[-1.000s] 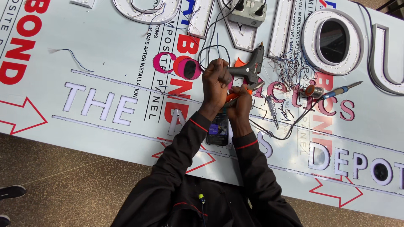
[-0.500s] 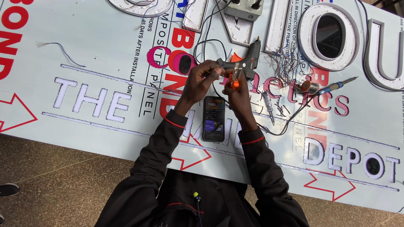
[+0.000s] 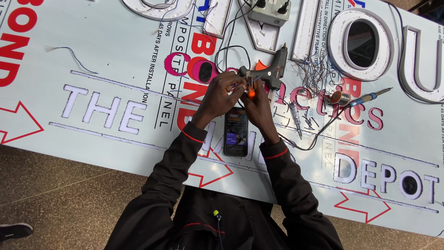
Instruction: The person strips wire ends with pliers and then uses a soldering iron to tin and join the wires. The person works on a large sign panel with various tools and a smartphone visible on the surface.
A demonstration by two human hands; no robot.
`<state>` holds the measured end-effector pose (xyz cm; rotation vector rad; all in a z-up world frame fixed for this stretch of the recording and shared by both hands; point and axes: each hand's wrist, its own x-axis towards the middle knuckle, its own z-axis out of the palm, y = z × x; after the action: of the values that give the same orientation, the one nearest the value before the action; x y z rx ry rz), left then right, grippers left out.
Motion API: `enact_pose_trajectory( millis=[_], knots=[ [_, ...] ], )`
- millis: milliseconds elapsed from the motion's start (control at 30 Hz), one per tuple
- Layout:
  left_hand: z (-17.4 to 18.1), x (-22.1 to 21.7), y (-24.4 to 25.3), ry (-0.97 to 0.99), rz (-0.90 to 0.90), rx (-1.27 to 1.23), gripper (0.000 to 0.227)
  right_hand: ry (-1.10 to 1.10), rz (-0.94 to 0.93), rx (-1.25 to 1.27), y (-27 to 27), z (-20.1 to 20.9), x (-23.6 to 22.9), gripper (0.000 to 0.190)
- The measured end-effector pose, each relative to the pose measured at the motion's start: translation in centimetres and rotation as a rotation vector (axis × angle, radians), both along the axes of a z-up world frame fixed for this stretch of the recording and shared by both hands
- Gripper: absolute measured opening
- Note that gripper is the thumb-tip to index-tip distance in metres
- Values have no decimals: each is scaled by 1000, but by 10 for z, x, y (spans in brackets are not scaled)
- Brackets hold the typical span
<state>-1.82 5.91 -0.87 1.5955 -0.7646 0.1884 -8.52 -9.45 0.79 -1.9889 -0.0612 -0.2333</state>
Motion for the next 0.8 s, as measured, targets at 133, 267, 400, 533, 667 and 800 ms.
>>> enact_pose_trajectory(
  millis=[133,267,400,533,667,800],
  knots=[
    [-7,6,-2,-10,-35,12,9,2,-33,-32,-17,-47,5,26],
    [-5,7,-4,-156,111,112,10,39,-108,-38,-25,-55,9,17],
    [-16,-1,-6,-34,254,-18,37,62,-157,151,-23,-39,15,12],
    [-14,-8,-25,195,35,-120,39,87,-147,260,-25,-58,18,13],
    [-8,3,-49,173,3,-271,18,100,-165,453,-38,-95,20,21],
    [-6,7,-74,255,-249,-454,10,129,-184,586,-49,-83,14,19]
  ],
)
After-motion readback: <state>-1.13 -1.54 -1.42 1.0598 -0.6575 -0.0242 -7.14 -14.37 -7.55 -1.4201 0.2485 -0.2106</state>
